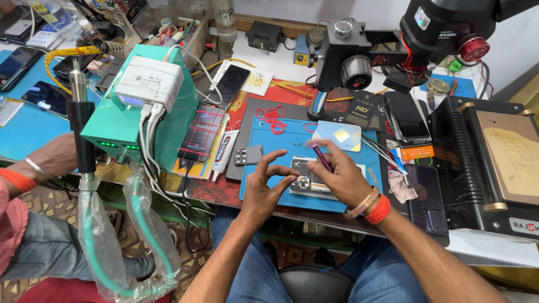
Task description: The person repairs a smartphone at a workbench. They handle small components on the opened phone, pick up and turn over the phone body, then use a screwdriver and tweezers to work on the internal board, repositioning the phone on the mat as they continue the repair.
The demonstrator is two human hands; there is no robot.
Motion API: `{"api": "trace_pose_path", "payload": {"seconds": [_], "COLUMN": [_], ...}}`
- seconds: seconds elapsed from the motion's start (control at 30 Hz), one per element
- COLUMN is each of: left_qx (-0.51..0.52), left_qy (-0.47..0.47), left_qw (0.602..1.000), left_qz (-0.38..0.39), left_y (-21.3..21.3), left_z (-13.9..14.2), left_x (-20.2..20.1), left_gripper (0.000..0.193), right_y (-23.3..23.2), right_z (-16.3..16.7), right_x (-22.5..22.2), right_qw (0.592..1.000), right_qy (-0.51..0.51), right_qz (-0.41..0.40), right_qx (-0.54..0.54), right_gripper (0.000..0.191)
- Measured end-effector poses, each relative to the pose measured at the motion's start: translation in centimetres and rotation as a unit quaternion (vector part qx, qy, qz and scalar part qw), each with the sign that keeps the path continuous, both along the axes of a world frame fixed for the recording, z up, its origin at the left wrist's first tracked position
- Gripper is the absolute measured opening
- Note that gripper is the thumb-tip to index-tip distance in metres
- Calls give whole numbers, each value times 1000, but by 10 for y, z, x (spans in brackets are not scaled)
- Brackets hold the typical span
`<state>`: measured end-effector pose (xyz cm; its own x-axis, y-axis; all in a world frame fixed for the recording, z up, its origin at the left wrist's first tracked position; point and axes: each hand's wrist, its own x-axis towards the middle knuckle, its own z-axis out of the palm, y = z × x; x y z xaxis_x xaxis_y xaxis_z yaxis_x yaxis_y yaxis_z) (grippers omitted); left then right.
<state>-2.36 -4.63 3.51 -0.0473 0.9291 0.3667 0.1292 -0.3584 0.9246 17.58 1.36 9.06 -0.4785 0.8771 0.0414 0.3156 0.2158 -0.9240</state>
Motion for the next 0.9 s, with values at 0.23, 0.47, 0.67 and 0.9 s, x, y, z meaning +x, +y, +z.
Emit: {"api": "trace_pose_path", "payload": {"seconds": [0.23, 0.47, 0.67, 0.9], "left_qx": [5, 31, 28, 41], "left_qy": [41, 69, 90, 106], "left_qw": [999, 997, 995, 993], "left_qz": [3, -5, -10, -14], "left_y": [-4, -4, -6, -6], "left_z": [2, 1, 2, 2], "left_x": [2, 4, 6, 7], "left_gripper": [54, 48, 42, 39], "right_y": [-7, -4, -1, 2], "right_z": [1, -4, -2, 0], "right_x": [2, 2, 3, 1], "right_qw": [988, 982, 973, 968], "right_qy": [-88, -76, -95, -121], "right_qz": [-3, 38, 76, 98], "right_qx": [129, 168, 196, 198], "right_gripper": [17, 17, 17, 18]}}
